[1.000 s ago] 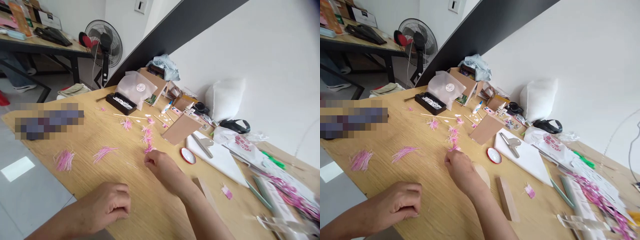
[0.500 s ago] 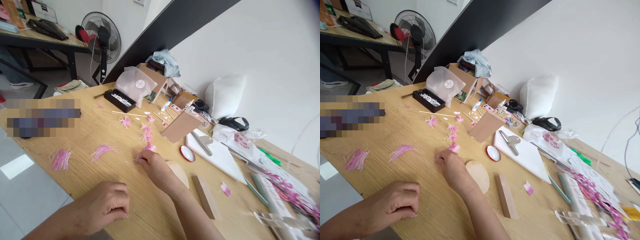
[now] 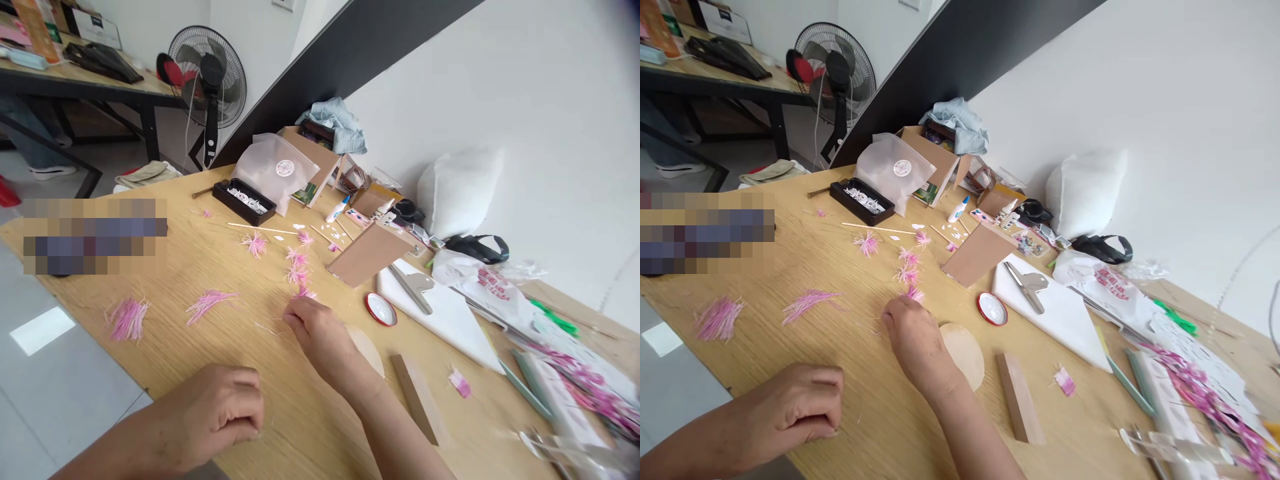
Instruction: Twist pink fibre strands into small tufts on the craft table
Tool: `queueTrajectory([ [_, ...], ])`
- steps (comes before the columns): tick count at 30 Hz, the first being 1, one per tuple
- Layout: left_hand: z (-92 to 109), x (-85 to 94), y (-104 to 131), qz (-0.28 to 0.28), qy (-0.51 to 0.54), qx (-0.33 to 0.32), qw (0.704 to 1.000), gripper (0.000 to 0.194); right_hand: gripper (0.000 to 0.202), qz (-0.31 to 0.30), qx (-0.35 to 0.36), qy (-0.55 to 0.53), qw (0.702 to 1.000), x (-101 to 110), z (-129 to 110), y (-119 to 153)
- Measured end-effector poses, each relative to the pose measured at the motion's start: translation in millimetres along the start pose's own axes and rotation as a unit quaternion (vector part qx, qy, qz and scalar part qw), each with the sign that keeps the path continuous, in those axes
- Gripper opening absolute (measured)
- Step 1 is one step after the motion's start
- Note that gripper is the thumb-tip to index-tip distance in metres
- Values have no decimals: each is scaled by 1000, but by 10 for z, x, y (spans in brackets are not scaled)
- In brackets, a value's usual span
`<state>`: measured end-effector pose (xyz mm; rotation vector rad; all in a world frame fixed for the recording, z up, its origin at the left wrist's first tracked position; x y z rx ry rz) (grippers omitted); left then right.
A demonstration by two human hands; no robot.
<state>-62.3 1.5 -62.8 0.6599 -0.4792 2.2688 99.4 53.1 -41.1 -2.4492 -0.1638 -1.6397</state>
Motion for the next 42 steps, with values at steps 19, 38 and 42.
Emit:
queueTrajectory([
  [19, -58, -20, 0, -24, -42, 24, 999, 21, 19, -30, 69, 66, 995, 33, 155, 72],
  [38, 2, 13, -2, -1, 0, 5, 1000, 26, 17, 8, 27, 89, 996, 168, 26, -32],
  [42, 14, 18, -10, 4, 1, -9, 1000, 27, 21, -18, 28, 112, 993, 252, 111, 0],
])
Point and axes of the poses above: each hand's wrist, its own y-axis away from the middle knuckle, its own x-axis out of the back of the hand, z = x × y, the point moved 2 cm from there along -y, towards the middle knuckle, and after that the axes turned 11 degrees about z, right-handed, at the moved point
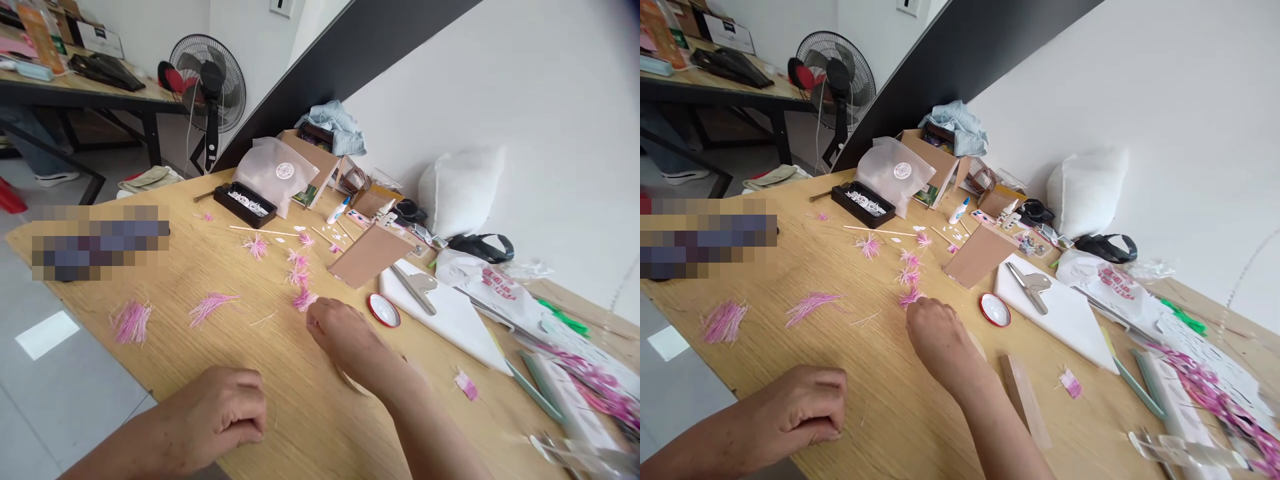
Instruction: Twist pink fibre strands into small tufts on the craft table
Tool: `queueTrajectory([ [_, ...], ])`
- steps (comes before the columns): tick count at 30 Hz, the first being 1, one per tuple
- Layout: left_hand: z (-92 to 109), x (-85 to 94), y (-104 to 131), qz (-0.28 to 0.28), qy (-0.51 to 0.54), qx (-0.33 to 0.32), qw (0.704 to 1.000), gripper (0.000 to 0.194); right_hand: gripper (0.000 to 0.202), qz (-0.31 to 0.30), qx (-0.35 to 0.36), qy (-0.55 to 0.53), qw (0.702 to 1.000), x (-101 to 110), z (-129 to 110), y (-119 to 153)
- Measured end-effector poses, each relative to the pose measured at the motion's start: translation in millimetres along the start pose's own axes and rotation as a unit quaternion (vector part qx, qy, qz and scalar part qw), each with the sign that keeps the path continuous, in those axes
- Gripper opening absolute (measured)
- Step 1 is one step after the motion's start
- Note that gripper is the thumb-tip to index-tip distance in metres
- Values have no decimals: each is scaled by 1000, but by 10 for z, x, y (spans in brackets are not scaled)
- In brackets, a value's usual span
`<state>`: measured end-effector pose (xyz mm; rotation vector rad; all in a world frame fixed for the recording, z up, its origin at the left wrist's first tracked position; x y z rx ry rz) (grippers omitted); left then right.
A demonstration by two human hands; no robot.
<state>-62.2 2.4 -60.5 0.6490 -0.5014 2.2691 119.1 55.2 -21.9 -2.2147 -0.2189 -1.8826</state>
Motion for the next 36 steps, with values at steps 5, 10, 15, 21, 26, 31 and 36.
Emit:
queueTrajectory([
  [5, 2, -9, -8, -1, -17, -2, 1000, 28, 19, 13, 18, -53, 998, 77, -14, 30],
  [10, -1, -18, -7, -12, -23, 6, 1000, 29, 17, 39, 107, -78, 990, -102, -113, -155],
  [15, -24, -23, -4, -8, -21, 12, 1000, 29, 19, 12, 145, -78, 986, -269, -113, -329],
  [21, -48, -43, 1, -7, -18, 11, 1000, 27, 15, -6, 165, -75, 983, -309, -102, -360],
  [26, -32, -36, 7, -8, -16, 9, 1000, 27, 14, -2, 165, -57, 985, -362, -74, -341],
  [31, -36, -31, 17, -6, -14, 13, 1000, 26, 13, 16, 160, -40, 986, -379, -30, -283],
  [36, -19, -14, -4, -5, -9, 7, 1000, 27, 16, 35, 148, -42, 987, -280, 33, -228],
])
Point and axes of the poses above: each hand's wrist, its own y-axis away from the middle knuckle, its own x-axis out of the back of the hand, z = x × y, the point moved 2 cm from there along -y, towards the middle knuckle, and after that the axes turned 11 degrees about z, right-handed, at the moved point
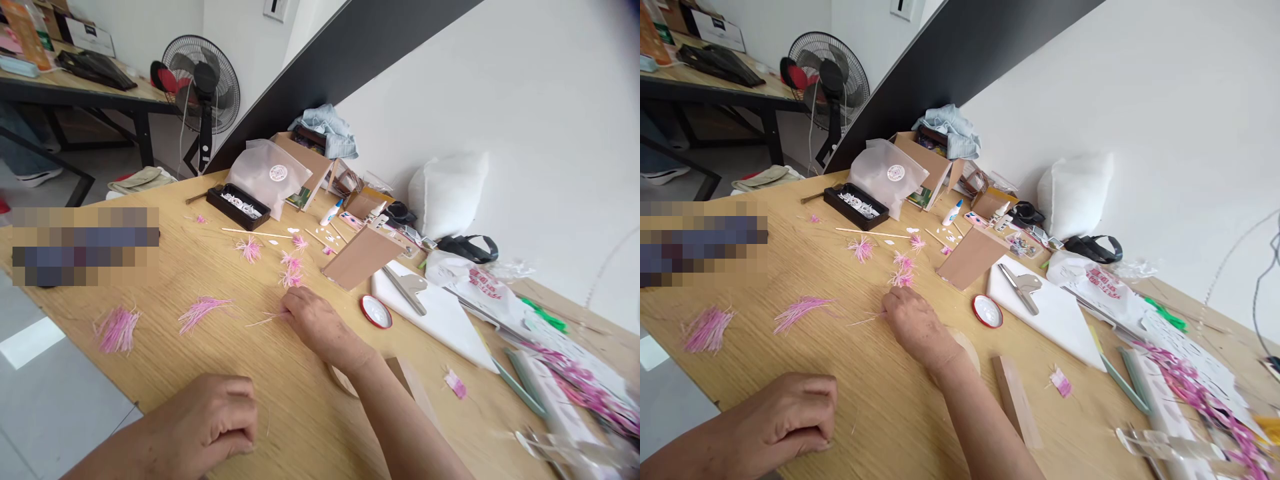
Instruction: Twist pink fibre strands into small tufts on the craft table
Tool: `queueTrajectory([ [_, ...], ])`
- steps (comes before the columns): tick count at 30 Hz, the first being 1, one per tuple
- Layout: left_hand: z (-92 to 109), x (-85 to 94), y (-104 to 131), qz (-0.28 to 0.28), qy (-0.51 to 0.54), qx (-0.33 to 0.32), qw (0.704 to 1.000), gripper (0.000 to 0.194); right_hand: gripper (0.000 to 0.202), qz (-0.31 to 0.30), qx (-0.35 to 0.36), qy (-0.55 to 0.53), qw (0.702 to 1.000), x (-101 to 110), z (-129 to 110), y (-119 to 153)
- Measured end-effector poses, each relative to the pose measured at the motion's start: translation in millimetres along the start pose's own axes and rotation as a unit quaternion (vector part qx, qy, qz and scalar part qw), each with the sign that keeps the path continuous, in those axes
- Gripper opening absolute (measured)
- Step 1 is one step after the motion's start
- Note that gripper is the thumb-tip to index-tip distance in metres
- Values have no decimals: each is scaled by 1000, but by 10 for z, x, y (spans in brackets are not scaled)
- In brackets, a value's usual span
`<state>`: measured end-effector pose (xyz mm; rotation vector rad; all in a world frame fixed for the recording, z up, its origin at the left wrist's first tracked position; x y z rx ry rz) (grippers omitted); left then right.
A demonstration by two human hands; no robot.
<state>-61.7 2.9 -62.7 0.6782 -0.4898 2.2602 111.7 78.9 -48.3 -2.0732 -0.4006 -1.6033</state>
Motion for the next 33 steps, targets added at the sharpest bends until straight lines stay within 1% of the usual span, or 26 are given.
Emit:
queueTrajectory([
  [5, 1, -1, 2, 4, 6, 1, 1000, 25, 15, 13, -19, -20, 1000, 158, -44, 15],
  [8, -11, -14, 11, 1, 4, 3, 1000, 25, 15, 13, -20, -38, 999, 187, -106, 0],
  [10, -15, -18, 13, -6, 1, 6, 1000, 26, 15, 8, -11, -48, 999, 148, -142, -20],
  [15, -9, -7, 7, -9, -5, 12, 1000, 26, 16, -9, 14, -49, 999, -42, -170, -73],
  [17, -4, -6, 6, -12, -10, 10, 1000, 27, 16, -17, 20, -51, 998, -77, -173, -79],
  [26, 21, 1, 1, -19, -30, -3, 999, 28, 9, -37, 11, -55, 998, 9, -202, -85],
  [33, 2, 6, -7, -14, -27, 2, 1000, 28, 19, -39, -6, -61, 997, -98, -221, -107],
])
Point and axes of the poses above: each hand's wrist, its own y-axis away from the middle knuckle, its own x-axis out of the back of the hand, z = x × y, the point moved 2 cm from there along -y, towards the middle knuckle, and after that the axes turned 11 degrees about z, right-handed, at the moved point
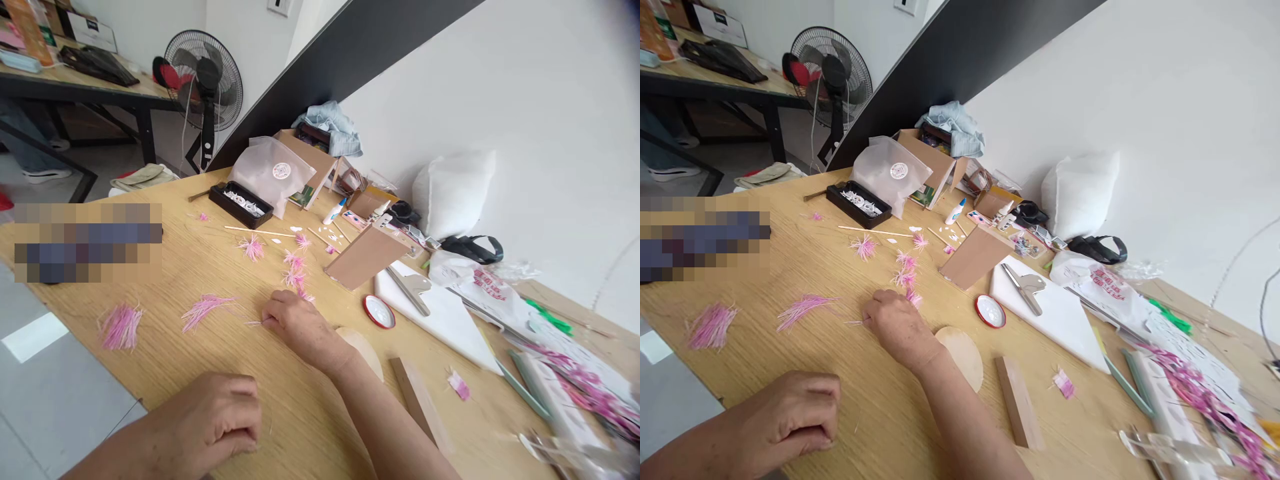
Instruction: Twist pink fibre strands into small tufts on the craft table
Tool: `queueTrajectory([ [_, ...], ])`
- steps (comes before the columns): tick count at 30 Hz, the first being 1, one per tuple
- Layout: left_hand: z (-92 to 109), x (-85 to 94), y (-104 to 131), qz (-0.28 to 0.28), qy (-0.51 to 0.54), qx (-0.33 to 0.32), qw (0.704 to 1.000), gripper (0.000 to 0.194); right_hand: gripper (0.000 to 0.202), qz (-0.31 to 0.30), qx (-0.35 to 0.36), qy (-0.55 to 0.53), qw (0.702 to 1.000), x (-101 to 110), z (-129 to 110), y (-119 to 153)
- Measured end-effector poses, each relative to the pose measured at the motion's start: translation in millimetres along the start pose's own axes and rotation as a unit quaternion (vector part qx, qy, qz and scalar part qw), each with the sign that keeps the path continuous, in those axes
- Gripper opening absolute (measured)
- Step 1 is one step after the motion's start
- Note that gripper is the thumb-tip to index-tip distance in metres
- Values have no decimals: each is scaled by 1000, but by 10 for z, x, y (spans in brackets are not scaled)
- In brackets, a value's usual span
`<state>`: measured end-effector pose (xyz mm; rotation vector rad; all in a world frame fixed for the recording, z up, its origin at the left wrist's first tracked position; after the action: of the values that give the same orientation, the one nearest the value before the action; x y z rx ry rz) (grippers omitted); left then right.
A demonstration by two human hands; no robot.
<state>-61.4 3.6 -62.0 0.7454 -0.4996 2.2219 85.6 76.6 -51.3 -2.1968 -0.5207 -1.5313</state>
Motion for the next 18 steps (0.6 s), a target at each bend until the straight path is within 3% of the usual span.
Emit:
queueTrajectory([
  [5, 9, -6, 2, 4, -6, 12, 1000, 27, 21, 27, -44, -26, 998, -12, 5, 42],
  [10, -4, -24, 26, 23, -12, 22, 999, 24, 16, 86, -132, -73, 985, 212, 86, 225],
  [14, -52, -87, 42, 56, -13, 39, 998, 22, 14, 137, -212, -100, 962, 423, 207, 517],
  [18, -66, -156, 52, 118, -31, 69, 990, 21, 15, 196, -290, -108, 931, 700, 245, 977],
])
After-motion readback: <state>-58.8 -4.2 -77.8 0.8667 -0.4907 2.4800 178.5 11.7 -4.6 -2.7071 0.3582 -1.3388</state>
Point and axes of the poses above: each hand's wrist, its own y-axis away from the middle knuckle, its own x-axis out of the back of the hand, z = x × y, the point moved 2 cm from there along -y, towards the middle knuckle, and after that the axes turned 11 degrees about z, right-handed, at the moved point
